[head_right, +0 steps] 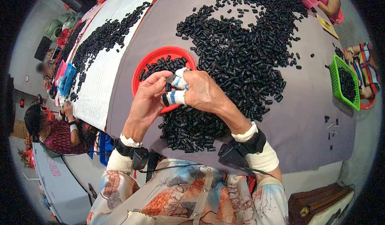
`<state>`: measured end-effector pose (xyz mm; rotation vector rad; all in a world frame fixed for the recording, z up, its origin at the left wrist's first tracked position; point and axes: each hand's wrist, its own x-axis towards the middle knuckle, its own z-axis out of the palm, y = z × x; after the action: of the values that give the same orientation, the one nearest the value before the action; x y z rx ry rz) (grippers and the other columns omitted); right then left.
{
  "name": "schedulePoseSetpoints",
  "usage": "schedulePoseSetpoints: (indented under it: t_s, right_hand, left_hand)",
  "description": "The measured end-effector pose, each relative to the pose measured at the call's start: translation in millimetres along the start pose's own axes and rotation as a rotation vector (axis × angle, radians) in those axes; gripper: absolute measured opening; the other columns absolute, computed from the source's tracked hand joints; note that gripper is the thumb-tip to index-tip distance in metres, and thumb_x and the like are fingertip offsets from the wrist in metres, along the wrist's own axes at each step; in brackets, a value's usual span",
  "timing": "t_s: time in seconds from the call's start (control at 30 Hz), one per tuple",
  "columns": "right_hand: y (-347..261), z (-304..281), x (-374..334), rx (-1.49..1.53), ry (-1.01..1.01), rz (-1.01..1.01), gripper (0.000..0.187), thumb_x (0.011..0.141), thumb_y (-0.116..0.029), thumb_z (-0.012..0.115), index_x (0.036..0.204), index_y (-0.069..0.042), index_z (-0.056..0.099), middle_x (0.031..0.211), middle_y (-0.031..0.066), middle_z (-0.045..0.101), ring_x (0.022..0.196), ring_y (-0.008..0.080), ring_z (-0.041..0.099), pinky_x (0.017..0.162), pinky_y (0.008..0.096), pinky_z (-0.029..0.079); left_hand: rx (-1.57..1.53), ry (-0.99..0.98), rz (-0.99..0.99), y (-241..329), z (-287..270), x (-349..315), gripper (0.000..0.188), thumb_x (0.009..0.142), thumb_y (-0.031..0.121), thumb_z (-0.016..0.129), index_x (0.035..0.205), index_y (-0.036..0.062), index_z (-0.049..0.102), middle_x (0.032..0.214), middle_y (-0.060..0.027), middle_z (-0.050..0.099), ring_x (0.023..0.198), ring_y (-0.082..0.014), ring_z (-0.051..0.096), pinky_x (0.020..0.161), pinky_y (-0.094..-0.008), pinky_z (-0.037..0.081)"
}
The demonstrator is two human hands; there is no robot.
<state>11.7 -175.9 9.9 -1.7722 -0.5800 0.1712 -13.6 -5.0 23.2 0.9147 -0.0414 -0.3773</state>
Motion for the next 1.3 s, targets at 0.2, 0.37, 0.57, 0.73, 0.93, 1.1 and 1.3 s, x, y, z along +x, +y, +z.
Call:
schedulePoseSetpoints:
  t_s: [0.2,0.37,0.57,0.73,0.93,1.1,1.3]
  right_hand:
    - [-1,-4,2,-0.032,-0.024,0.032,0.030,0.069,-0.025,0.070,0.070,0.001,0.056,0.058,0.0082,0.053,0.052,0.0158,0.049,0.052,0.0316,0.041]
    - [2,-2,4,-0.012,-0.056,0.038,0.029,0.070,-0.026,0.069,0.071,0.000,0.057,0.058,0.0074,0.053,0.052,0.0158,0.049,0.052,0.0318,0.041]
    - [7,-1,6,-0.039,-0.074,0.033,0.029,0.071,-0.026,0.069,0.072,0.000,0.057,0.058,0.0077,0.054,0.053,0.0174,0.050,0.053,0.0317,0.041]
    - [5,-20,7,-0.010,-0.103,0.062,0.025,0.073,-0.022,0.068,0.077,0.001,0.060,0.062,0.0057,0.057,0.057,0.0111,0.051,0.055,0.0281,0.043]
    - [13,-50,-8,0.091,0.066,0.260,0.017,0.080,-0.025,0.062,0.076,-0.008,0.063,0.051,-0.0048,0.044,0.040,0.0027,0.039,0.036,0.0189,0.029]
    - [26,-56,-17,0.088,0.022,0.252,0.022,0.080,-0.025,0.063,0.069,-0.007,0.056,0.050,-0.0049,0.043,0.039,0.0032,0.039,0.036,0.0198,0.028]
    - [34,-53,-25,0.187,0.055,0.359,0.017,0.078,-0.016,0.061,0.068,-0.004,0.055,0.053,-0.0038,0.046,0.043,0.0034,0.040,0.037,0.0216,0.029]
  left_hand:
    - [0.017,0.047,0.003,-4,1,6,0.018,0.087,0.008,0.055,0.103,-0.0009,0.058,0.095,-0.0059,0.060,0.082,-0.0113,0.057,0.074,-0.0264,0.049]
    - [-0.020,0.070,-0.018,-7,0,8,0.017,0.087,0.008,0.055,0.101,-0.0006,0.058,0.093,-0.0046,0.059,0.081,-0.0102,0.056,0.074,-0.0252,0.048]
    - [-0.005,0.099,-0.019,-8,-4,12,0.015,0.087,0.008,0.055,0.099,-0.0002,0.059,0.091,-0.0043,0.059,0.080,-0.0103,0.056,0.074,-0.0242,0.048]
    - [0.466,0.228,0.148,2,-29,26,0.016,0.084,0.007,0.059,0.098,0.0002,0.062,0.088,-0.0026,0.061,0.077,-0.0086,0.057,0.070,-0.0221,0.047]
    - [0.987,0.158,0.116,-25,-45,35,0.022,0.079,0.006,0.062,0.102,0.0020,0.063,0.088,-0.0020,0.063,0.076,-0.0076,0.054,0.069,-0.0229,0.045]
    - [1.622,-0.117,0.377,-76,-16,52,0.032,0.071,0.013,0.068,0.099,0.0036,0.059,0.087,-0.0145,0.055,0.085,-0.0311,0.055,0.072,-0.0394,0.047]
    - [1.663,-0.155,0.455,-112,-17,62,0.030,0.069,0.006,0.064,0.097,-0.0015,0.055,0.086,-0.0154,0.052,0.083,-0.0323,0.053,0.070,-0.0413,0.046]
